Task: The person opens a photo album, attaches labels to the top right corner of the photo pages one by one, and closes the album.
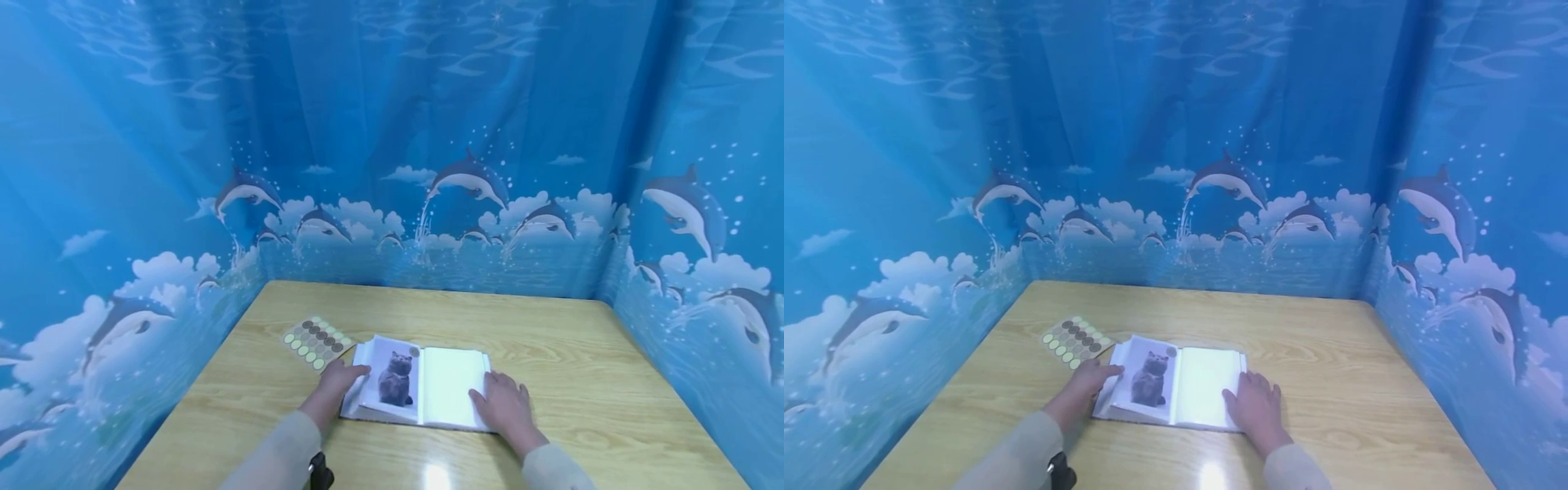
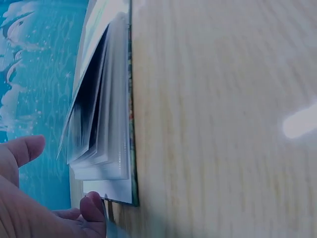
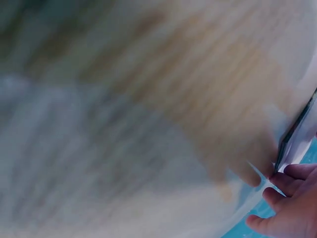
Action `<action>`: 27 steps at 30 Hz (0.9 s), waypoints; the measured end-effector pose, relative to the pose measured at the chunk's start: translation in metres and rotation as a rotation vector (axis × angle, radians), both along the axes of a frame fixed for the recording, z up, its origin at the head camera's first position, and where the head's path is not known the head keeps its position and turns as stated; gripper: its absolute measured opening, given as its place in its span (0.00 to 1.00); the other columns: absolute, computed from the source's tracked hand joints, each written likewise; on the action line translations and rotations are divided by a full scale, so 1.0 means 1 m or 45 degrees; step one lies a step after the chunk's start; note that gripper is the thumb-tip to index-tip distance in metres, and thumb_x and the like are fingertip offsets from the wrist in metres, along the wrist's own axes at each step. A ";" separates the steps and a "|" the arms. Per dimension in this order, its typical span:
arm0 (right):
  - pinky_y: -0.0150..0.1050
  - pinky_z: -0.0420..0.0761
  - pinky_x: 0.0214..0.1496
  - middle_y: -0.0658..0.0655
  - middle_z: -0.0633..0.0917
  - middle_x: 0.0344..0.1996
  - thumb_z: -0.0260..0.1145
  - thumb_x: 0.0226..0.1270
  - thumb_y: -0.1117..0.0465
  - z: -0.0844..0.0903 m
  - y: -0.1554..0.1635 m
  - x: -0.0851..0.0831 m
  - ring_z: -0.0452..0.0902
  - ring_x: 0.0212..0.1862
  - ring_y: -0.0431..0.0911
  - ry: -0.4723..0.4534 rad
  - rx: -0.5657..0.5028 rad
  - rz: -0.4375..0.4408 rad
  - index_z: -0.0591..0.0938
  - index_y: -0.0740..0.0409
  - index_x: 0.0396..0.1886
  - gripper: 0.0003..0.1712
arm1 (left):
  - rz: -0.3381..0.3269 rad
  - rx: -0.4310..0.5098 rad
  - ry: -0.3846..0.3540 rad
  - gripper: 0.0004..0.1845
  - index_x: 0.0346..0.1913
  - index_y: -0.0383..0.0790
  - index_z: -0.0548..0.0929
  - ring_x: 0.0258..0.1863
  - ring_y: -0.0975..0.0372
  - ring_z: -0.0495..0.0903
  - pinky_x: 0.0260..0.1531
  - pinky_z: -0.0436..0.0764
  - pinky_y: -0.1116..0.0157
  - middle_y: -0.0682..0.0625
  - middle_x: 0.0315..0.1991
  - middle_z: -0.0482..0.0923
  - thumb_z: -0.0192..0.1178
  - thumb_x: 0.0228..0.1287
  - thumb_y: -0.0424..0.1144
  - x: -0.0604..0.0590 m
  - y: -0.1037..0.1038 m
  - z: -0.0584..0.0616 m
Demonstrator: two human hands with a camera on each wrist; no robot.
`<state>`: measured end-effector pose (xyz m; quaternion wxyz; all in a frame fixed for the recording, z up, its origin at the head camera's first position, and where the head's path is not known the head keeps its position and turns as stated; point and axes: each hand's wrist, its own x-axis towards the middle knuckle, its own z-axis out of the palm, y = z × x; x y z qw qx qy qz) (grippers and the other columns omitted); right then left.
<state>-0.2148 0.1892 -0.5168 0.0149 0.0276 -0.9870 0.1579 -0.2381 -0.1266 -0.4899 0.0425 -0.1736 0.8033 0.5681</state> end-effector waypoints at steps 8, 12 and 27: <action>0.73 0.49 0.69 0.75 0.70 0.65 0.58 0.73 0.48 0.006 -0.003 0.002 0.59 0.69 0.71 -0.033 0.027 0.012 0.70 0.75 0.65 0.35 | 0.017 0.172 -0.115 0.45 0.67 0.11 0.53 0.68 0.34 0.59 0.68 0.62 0.44 0.20 0.68 0.55 0.67 0.59 0.36 -0.009 -0.006 -0.002; 0.73 0.48 0.69 0.75 0.70 0.65 0.58 0.73 0.48 0.008 -0.003 0.001 0.58 0.69 0.71 -0.030 0.022 0.010 0.70 0.75 0.65 0.36 | 0.014 0.192 -0.134 0.49 0.68 0.12 0.50 0.67 0.35 0.61 0.67 0.65 0.45 0.20 0.67 0.55 0.69 0.57 0.38 -0.010 -0.009 0.003; 0.73 0.50 0.68 0.74 0.69 0.66 0.57 0.73 0.48 0.004 -0.001 0.002 0.58 0.69 0.71 -0.018 0.025 0.005 0.69 0.74 0.66 0.36 | -0.117 0.016 0.045 0.36 0.65 0.25 0.67 0.49 0.41 0.79 0.41 0.86 0.52 0.29 0.54 0.74 0.69 0.51 0.24 -0.012 0.009 0.027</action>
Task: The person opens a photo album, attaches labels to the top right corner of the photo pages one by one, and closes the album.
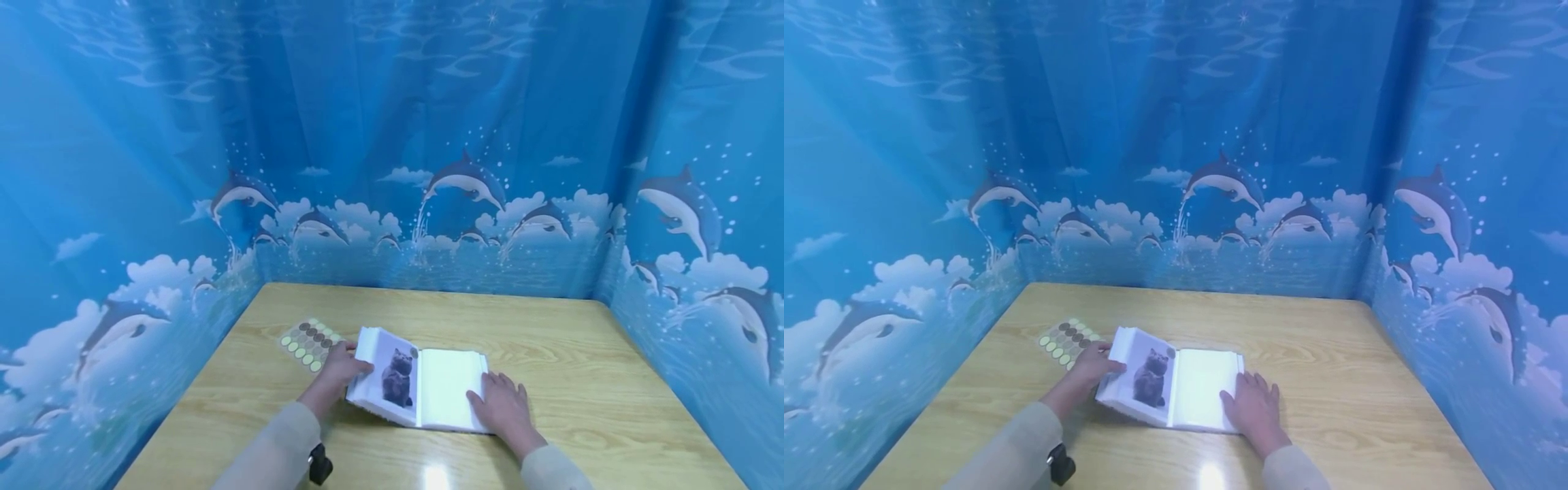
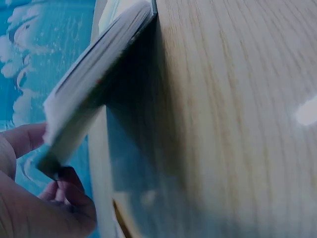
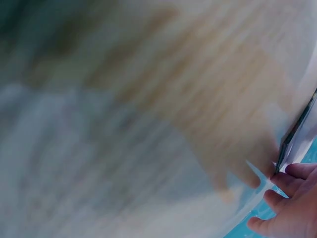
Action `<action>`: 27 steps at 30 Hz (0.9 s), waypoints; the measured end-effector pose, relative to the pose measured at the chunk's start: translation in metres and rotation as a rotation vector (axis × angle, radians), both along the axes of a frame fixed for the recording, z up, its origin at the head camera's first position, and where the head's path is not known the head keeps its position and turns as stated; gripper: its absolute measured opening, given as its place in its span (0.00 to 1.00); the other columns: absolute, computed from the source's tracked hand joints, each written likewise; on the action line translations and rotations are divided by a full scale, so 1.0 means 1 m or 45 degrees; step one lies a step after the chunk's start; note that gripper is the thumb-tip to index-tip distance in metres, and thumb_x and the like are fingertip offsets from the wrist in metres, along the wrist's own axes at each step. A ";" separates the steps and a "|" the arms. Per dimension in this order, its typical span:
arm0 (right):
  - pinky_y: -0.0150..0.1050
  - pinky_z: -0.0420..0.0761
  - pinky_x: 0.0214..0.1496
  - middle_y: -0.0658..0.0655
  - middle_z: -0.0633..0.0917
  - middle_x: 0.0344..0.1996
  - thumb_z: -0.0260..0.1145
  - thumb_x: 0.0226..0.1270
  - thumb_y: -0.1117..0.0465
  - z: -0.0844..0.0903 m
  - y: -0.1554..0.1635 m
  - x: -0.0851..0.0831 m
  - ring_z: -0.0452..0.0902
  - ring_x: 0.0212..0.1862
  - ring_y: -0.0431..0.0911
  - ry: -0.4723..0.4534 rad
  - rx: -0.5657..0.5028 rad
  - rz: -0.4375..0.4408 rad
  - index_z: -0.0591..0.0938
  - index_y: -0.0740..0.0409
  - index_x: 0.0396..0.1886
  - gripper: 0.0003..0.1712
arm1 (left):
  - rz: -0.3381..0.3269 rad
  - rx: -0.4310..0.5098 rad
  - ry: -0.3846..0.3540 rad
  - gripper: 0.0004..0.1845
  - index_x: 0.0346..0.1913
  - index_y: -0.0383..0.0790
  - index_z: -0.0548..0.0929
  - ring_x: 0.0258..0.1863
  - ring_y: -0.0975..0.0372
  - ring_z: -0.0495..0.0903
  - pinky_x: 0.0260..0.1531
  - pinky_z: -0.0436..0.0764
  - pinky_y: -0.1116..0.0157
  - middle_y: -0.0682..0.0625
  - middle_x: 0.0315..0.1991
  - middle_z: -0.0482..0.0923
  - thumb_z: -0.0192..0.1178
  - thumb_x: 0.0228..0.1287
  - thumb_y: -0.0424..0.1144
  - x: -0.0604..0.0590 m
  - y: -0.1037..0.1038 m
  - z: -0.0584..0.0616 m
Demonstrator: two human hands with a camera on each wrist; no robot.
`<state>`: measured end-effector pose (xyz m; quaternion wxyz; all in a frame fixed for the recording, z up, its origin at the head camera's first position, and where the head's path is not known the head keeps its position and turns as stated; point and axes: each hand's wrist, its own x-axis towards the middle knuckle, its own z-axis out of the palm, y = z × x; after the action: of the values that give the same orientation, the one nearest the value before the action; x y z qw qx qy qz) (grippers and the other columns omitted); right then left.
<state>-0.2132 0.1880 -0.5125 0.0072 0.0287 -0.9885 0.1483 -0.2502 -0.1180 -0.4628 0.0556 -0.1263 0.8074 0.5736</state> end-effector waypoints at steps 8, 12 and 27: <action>0.74 0.51 0.68 0.74 0.70 0.66 0.57 0.73 0.47 0.000 0.001 0.000 0.59 0.69 0.71 0.018 0.007 0.011 0.70 0.74 0.66 0.36 | -0.106 -0.064 0.105 0.34 0.67 0.34 0.68 0.39 0.50 0.81 0.36 0.86 0.56 0.39 0.43 0.75 0.67 0.57 0.26 0.000 0.028 0.023; 0.74 0.51 0.68 0.74 0.70 0.66 0.57 0.73 0.47 0.002 0.003 0.001 0.59 0.69 0.71 0.020 0.003 0.012 0.70 0.73 0.66 0.36 | -0.157 -0.073 0.175 0.32 0.66 0.34 0.70 0.36 0.54 0.78 0.35 0.84 0.60 0.43 0.39 0.75 0.67 0.58 0.28 0.001 0.049 0.029; 0.74 0.58 0.65 0.69 0.80 0.57 0.53 0.74 0.63 0.004 0.013 0.000 0.68 0.64 0.69 0.165 -0.157 0.098 0.79 0.68 0.59 0.20 | -0.699 -0.506 0.334 0.14 0.53 0.36 0.85 0.51 0.54 0.79 0.54 0.79 0.53 0.46 0.49 0.82 0.60 0.69 0.40 0.024 0.110 0.008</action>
<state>-0.2128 0.2014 -0.5082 0.0670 0.0755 -0.9732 0.2068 -0.2258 -0.0077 -0.4552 0.0778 0.1617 0.9073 0.3804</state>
